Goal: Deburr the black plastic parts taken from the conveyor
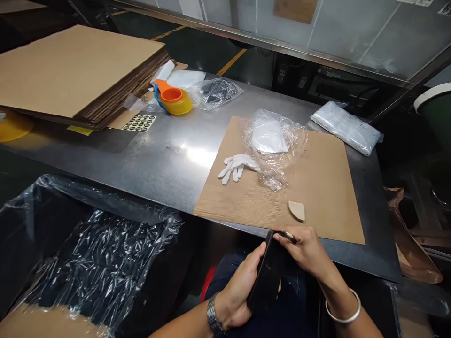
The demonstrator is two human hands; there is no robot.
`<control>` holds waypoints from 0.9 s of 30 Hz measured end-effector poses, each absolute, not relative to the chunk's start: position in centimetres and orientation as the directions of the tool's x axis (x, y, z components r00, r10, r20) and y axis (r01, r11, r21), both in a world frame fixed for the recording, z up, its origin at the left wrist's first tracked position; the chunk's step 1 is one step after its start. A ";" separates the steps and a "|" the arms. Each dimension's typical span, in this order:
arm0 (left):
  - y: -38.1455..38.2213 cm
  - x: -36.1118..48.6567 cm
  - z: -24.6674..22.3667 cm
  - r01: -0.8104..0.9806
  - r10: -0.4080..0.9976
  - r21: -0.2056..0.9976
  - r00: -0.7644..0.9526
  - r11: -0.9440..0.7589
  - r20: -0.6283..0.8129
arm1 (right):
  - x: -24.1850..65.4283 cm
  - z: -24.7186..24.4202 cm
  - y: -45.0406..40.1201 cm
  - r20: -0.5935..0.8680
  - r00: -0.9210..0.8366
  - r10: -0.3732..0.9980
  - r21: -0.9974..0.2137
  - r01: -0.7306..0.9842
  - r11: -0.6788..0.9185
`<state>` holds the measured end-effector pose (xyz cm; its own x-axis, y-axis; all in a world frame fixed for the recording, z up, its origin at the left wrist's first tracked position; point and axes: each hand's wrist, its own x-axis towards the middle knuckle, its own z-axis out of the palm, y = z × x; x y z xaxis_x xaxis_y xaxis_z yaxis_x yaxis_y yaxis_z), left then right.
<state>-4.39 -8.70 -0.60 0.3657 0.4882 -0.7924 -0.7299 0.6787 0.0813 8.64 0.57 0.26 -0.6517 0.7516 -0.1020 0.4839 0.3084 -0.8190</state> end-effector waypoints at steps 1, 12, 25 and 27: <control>-8.7 -4.4 -0.7 -0.724 0.493 0.085 0.373 0.685 -0.786 | 8.6 0.2 0.8 -0.105 -0.671 0.734 -0.827 0.469 0.310; -8.8 -4.4 -0.6 -0.797 0.649 0.281 0.174 0.534 -0.741 | 10.0 -0.9 -1.9 -0.353 -0.529 0.772 -0.876 0.477 -0.074; -9.1 -3.7 0.1 -0.715 0.650 0.341 0.207 0.610 -0.731 | 9.4 -1.7 -2.1 -0.439 -0.309 0.844 -0.896 0.074 -0.439; -9.1 -3.8 0.1 -0.725 0.659 0.338 0.209 0.600 -0.722 | 9.4 -1.5 -2.3 -0.441 -0.320 0.838 -0.892 0.050 -0.450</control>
<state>-3.77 -9.12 0.11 0.2088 0.6594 -0.7222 -0.7248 0.6001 0.3384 9.41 -2.26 -1.49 -0.3205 0.8382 -0.4413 0.0503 -0.4501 -0.8915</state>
